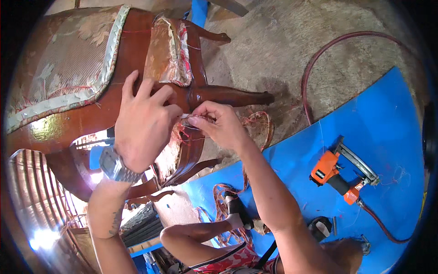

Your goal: Reupholstering a wooden chair by attaching fabric strips and padding using a pneumatic staple gun.

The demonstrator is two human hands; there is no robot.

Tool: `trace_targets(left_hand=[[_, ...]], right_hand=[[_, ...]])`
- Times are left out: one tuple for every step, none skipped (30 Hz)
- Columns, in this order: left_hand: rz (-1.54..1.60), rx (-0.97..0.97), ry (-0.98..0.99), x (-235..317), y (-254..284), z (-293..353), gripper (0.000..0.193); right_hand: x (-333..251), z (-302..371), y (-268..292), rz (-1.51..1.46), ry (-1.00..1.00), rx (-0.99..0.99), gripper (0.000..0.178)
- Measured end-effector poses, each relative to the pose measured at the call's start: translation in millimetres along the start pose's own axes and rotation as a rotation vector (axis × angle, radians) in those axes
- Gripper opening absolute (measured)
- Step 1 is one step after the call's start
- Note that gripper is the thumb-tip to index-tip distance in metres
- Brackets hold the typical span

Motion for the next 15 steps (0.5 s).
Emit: trace_targets(left_hand=[[0.022,-0.058,-0.003,-3.0,1.6,-4.7,0.009],[0.045,-0.116,-0.007,-6.0,0.5,-8.0,0.007],[0.05,-0.13,-0.006,-9.3,-1.9,-9.2,0.007],[0.053,-0.146,-0.018,-11.4,-3.3,-11.7,0.008],[0.056,-0.16,-0.031,-12.6,-3.8,-14.6,0.01],[0.11,-0.178,-0.021,-13.1,-3.5,-18.6,0.012],[0.121,-0.187,-0.03,-15.0,-3.6,-20.9,0.012],[0.179,-0.232,-0.034,-17.4,-5.6,-24.4,0.012],[0.236,-0.274,-0.04,-19.4,-8.8,-29.0,0.013],[0.23,-0.292,-0.044,-26.6,-9.1,-28.3,0.013],[0.279,-0.34,-0.026,-29.4,-11.8,-31.8,0.014],[0.326,-0.386,-0.008,-32.4,-14.5,-35.2,0.017],[0.371,-0.435,0.017,-36.0,-19.1,-35.5,0.02],[0.373,-0.421,0.011,-37.0,-24.3,-44.6,0.02],[0.389,-0.441,-0.044,-35.1,-31.2,-52.5,0.021]], right_hand=[[-7.0,2.8,1.9,0.081,0.145,0.083,0.012],[-12.9,7.1,2.1,0.161,0.288,0.167,0.011],[-10.3,8.3,-2.8,0.152,0.279,0.162,0.011],[-10.2,12.5,-2.3,0.107,0.297,0.29,0.011],[-9.4,16.1,-2.3,0.064,0.313,0.421,0.011],[-4.4,15.2,-5.9,-0.087,0.306,0.473,0.011],[-1.1,14.7,-11.5,-0.091,0.292,0.48,0.011],[0.8,14.8,-11.5,-0.106,0.296,0.542,0.011],[2.5,16.8,-8.6,-0.118,0.303,0.607,0.011],[12.5,10.2,-17.3,-0.33,0.102,0.529,0.012],[11.7,10.1,-17.5,-0.336,0.094,0.537,0.012],[8.3,6.0,-17.9,-0.287,0.09,0.519,0.013],[7.7,1.7,-20.2,-0.238,0.086,0.493,0.014],[10.7,-1.5,-13.3,-0.222,0.062,0.438,0.015],[13.6,-1.1,-7.9,-0.213,0.069,0.446,0.015]])
Point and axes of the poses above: each hand's wrist, its own z-axis away from the middle knuckle, its own y-axis out of the back of the hand, x = y × z, the point moved 5 cm from there along -z, towards the middle knuckle, and after that the axes turned 14 degrees about -y, right-handed, at the moved point
